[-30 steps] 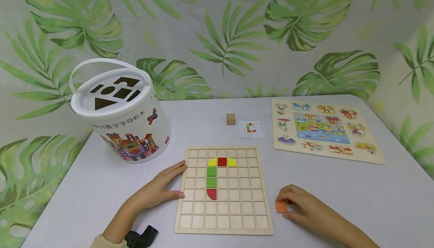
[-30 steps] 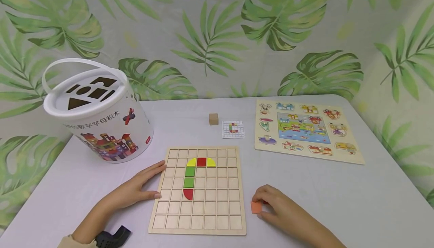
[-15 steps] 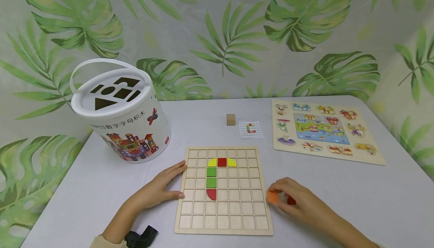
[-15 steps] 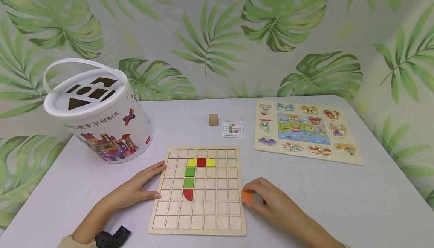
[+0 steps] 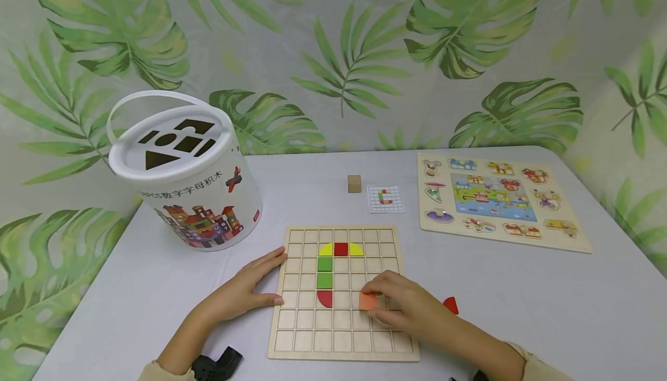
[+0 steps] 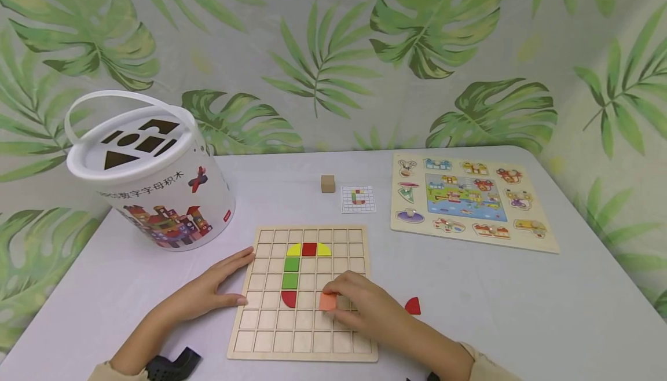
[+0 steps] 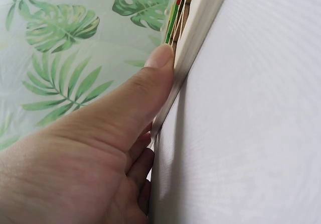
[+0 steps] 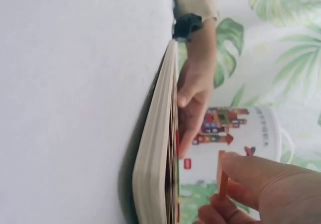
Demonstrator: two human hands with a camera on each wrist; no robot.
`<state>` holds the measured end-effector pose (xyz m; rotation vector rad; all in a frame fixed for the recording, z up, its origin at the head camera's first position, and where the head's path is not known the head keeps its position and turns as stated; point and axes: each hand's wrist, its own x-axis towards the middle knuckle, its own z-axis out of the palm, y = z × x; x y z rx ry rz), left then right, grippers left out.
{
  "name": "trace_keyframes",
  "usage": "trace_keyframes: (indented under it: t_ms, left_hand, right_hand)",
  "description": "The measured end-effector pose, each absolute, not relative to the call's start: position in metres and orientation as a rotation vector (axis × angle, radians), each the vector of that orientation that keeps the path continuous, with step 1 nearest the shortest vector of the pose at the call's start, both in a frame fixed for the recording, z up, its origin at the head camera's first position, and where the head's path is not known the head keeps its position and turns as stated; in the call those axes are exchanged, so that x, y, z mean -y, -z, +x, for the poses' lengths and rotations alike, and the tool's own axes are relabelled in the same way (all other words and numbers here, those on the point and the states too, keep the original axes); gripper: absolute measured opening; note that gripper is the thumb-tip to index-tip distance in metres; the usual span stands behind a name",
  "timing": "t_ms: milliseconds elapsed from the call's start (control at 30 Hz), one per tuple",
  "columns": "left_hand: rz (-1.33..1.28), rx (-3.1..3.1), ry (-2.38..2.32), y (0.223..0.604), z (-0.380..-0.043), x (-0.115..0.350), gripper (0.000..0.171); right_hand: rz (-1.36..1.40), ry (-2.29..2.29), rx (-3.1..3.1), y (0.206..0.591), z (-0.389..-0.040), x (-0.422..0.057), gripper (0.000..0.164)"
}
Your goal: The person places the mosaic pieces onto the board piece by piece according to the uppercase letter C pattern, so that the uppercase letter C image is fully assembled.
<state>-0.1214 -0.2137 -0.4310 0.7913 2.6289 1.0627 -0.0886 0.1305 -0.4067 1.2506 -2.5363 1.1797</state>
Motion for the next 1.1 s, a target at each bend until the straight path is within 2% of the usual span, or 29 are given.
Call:
trace_keyframes:
  t_ms: [400, 600, 867, 1100]
  left_hand:
    - [0.806, -2.635, -1.066, 0.432, -0.122, 0.214, 0.080]
    - [0.793, -2.628, -1.063, 0.433, -0.122, 0.214, 0.081]
    - [0.783, -2.624, -1.068, 0.432, -0.122, 0.213, 0.081]
    - [0.777, -2.626, -1.072, 0.433, -0.122, 0.214, 0.081]
  right_hand:
    - [1.109, -1.126, 2.790, 0.420, -0.099, -0.101, 0.026]
    - [1.128, -1.092, 2.765, 0.422, -0.104, -0.092, 0.027]
    - [1.143, -1.059, 2.737, 0.424, -0.105, -0.090, 0.018]
    - [1.154, -1.082, 2.785, 0.424, -0.105, -0.091, 0.018]
